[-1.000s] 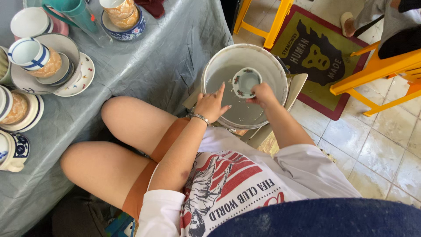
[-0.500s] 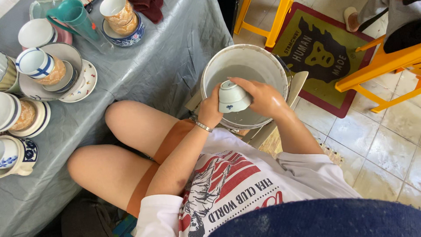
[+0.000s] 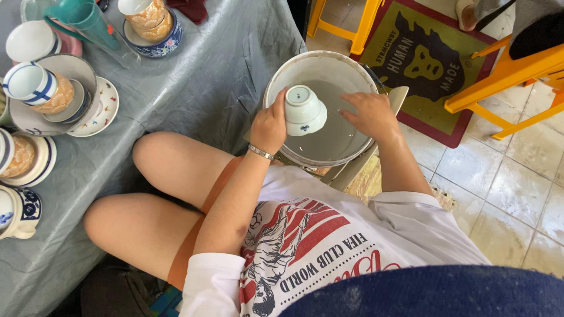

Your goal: The person sits with a bucket of water between their legs and washes ceramic cups and bowls one at a time, rubbing them in the water. They lift each piece out, wipe it with a maroon cloth, and place it on the table with other cleaned pottery, then reach for the next piece.

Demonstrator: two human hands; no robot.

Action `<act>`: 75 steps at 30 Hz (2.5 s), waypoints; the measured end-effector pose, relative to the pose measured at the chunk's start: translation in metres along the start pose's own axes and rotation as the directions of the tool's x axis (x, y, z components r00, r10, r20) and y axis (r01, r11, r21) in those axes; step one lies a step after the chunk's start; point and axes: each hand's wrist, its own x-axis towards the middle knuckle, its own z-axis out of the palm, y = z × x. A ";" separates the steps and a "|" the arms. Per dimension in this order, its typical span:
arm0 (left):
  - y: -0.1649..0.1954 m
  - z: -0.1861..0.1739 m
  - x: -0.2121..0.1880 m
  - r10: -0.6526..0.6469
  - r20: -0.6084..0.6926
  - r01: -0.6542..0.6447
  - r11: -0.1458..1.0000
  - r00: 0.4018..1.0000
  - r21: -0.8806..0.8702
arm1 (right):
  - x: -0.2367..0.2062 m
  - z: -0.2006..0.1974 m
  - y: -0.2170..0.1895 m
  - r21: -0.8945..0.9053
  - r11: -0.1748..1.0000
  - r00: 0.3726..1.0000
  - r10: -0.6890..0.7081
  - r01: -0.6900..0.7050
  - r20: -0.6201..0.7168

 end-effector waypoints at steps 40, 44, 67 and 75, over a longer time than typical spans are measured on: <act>-0.094 0.034 -0.075 -0.765 0.503 0.448 -0.315 0.403 -0.837 | 0.368 0.055 -0.276 -0.134 0.989 0.945 -0.098 0.058 -0.313; -0.093 0.027 -0.074 -0.770 0.500 0.551 -0.237 0.395 -0.800 | 0.382 0.057 -0.256 0.104 0.967 0.881 -0.164 0.233 -0.443; -0.088 -0.021 -0.043 -0.743 0.373 0.438 -0.120 0.556 -0.891 | -0.011 -0.066 -0.147 0.553 0.021 0.547 0.118 0.833 -0.829; -0.019 -0.024 -0.029 -0.461 0.251 0.455 0.411 0.851 -0.790 | 0.046 -0.030 -0.214 0.209 0.667 0.671 -0.571 0.715 -0.474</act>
